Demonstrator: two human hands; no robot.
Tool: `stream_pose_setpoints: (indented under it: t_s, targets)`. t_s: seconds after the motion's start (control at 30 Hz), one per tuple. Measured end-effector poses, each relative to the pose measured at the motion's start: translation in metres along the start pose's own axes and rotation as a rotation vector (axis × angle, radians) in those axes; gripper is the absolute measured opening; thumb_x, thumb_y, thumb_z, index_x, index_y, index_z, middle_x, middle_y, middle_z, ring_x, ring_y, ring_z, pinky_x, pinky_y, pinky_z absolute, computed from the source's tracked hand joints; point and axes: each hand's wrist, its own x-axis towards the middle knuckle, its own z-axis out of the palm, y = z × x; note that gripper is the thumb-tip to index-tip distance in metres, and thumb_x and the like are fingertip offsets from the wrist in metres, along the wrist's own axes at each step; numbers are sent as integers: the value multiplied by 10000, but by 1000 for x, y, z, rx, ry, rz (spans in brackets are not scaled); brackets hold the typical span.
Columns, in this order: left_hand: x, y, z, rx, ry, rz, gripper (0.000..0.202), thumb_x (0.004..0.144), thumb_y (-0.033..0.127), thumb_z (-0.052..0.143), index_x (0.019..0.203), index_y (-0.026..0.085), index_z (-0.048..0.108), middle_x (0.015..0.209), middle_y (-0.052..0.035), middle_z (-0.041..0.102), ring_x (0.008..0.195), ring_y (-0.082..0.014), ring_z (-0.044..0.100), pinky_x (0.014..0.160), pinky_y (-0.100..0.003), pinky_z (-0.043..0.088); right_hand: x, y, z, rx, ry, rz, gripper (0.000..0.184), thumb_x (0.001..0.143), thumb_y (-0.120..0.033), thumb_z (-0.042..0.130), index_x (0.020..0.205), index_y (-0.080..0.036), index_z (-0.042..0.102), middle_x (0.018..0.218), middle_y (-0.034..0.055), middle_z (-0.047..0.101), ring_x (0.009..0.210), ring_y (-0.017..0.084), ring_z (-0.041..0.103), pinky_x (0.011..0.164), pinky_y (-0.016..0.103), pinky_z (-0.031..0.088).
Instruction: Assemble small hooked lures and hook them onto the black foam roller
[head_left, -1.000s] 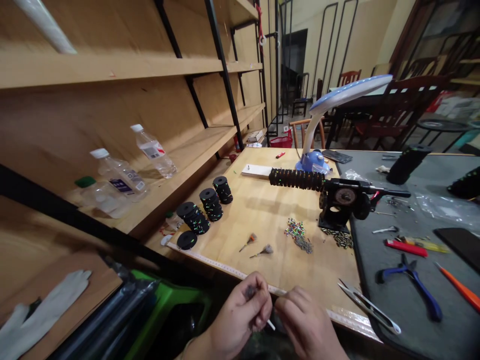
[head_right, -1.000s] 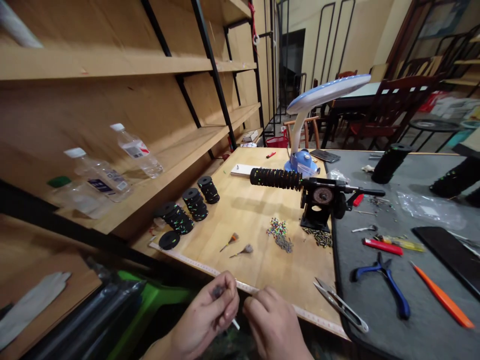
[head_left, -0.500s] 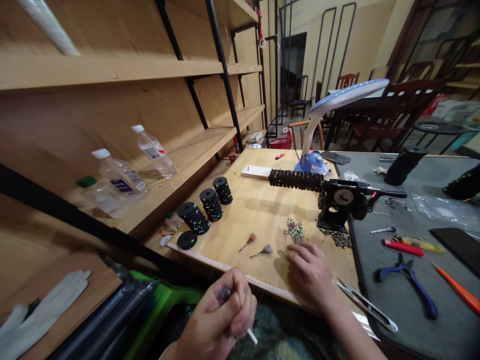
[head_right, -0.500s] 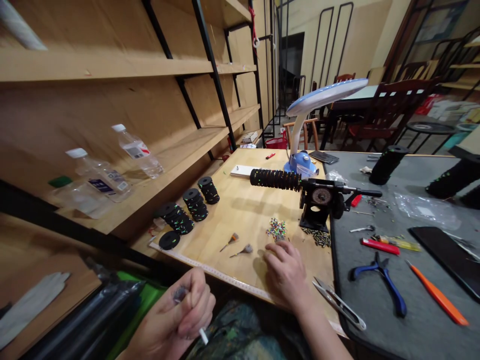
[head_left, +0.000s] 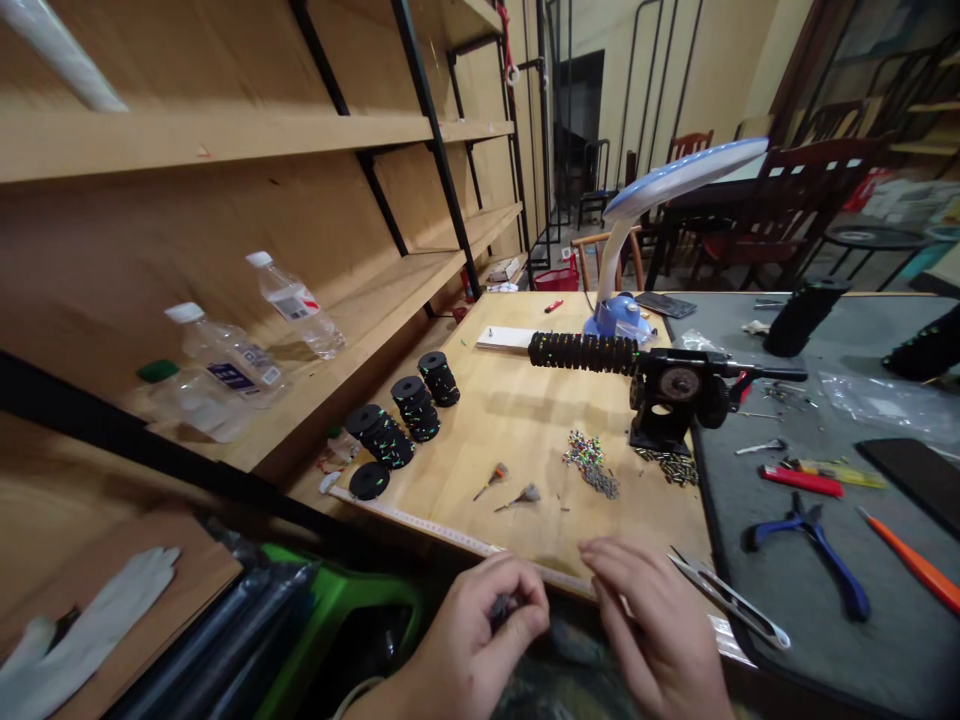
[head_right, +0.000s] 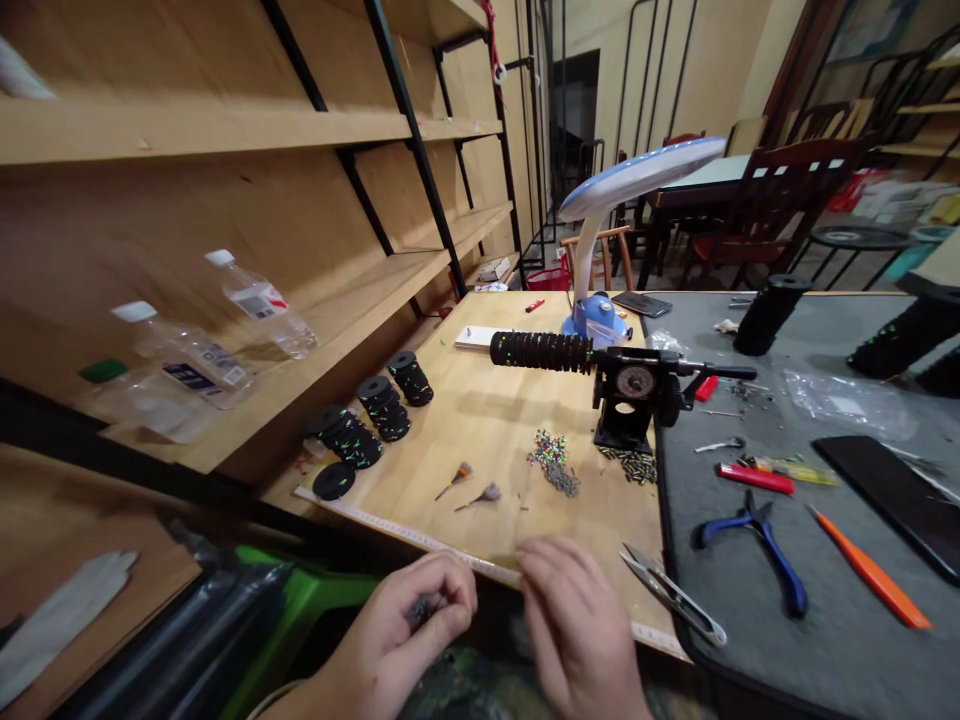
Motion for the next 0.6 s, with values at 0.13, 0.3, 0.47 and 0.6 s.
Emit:
stream_pose_setpoints:
  t_s: [0.13, 0.3, 0.47, 0.6]
  targets:
    - [-2, -5, 1, 154, 32, 98, 148, 880, 204, 519, 742, 168, 558, 801, -40, 527, 767, -162, 521, 697, -258, 397, -9, -28, 13, 356, -118, 202, 350, 906, -199, 531, 1250, -265, 519, 1124, 71, 709, 971, 195, 689, 800, 233, 561]
    - [-2, -16, 4, 192, 46, 68, 128, 871, 172, 514, 756, 167, 570, 782, -36, 538, 744, -160, 523, 681, -257, 395, -21, -24, 32, 558, -271, 497, 212, 910, -289, 515, 1090, -201, 584, 873, 55, 721, 779, 181, 688, 718, 238, 535]
    - [6, -26, 11, 119, 46, -70, 137, 828, 156, 556, 692, 158, 559, 728, -16, 526, 724, -152, 503, 669, -255, 382, -33, -17, 38, 544, -389, 635, 295, 927, -371, 447, 731, -185, 566, 551, -27, 541, 498, 117, 493, 507, 212, 381]
    - [12, -42, 18, -127, 15, -207, 106, 800, 230, 626, 762, 151, 567, 723, -1, 525, 697, -134, 498, 667, -255, 400, -45, -12, 45, 588, -277, 759, 355, 885, -488, 498, 688, -194, 521, 530, -62, 413, 471, 99, 388, 465, 214, 311]
